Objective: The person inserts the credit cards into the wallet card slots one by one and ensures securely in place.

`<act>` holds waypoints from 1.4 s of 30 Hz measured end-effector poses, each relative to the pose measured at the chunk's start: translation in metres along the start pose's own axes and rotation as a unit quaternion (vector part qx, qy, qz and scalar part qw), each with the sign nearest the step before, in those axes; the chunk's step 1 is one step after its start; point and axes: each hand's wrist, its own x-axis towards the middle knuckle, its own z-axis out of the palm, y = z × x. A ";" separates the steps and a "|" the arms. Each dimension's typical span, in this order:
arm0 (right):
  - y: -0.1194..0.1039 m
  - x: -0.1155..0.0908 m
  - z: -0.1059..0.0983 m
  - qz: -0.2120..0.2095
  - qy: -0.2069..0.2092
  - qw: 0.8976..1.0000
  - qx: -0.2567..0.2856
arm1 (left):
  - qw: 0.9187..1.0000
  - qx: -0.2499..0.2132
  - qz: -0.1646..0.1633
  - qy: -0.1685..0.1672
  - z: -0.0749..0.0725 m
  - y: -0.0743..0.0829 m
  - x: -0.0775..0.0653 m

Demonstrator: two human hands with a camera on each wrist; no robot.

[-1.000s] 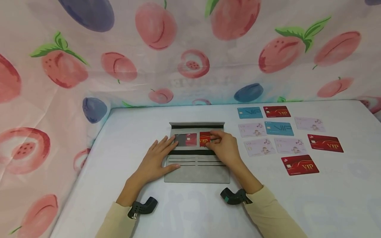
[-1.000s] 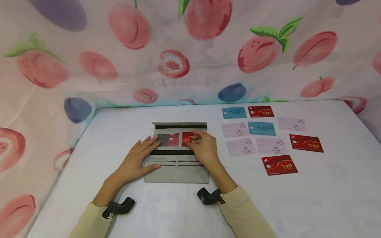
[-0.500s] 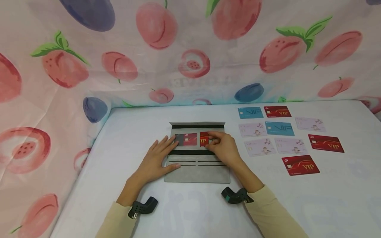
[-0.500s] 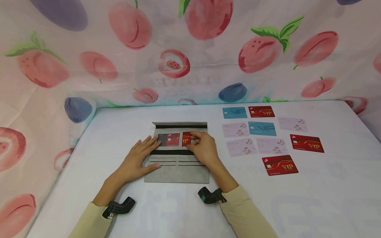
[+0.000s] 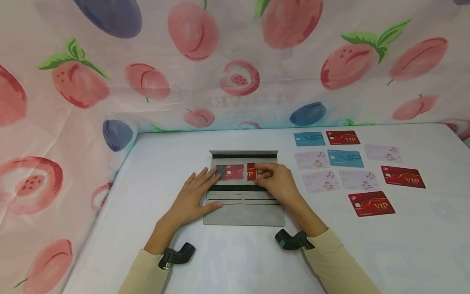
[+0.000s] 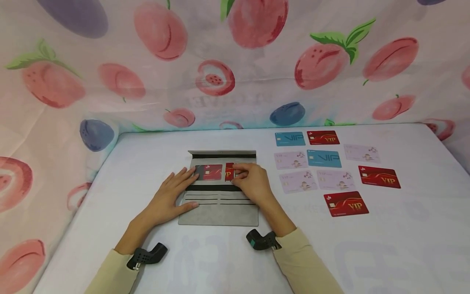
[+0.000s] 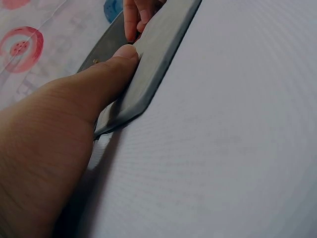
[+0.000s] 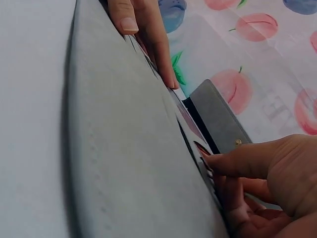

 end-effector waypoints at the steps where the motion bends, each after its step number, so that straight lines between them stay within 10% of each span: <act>1: 0.000 0.000 -0.001 0.003 0.001 1.000 -0.002 | 1.000 0.000 0.000 0.000 0.000 0.000 0.000; 42: -0.003 -0.002 0.008 -0.004 0.032 0.998 -0.053 | 1.000 0.000 0.002 -0.001 -0.001 0.000 0.001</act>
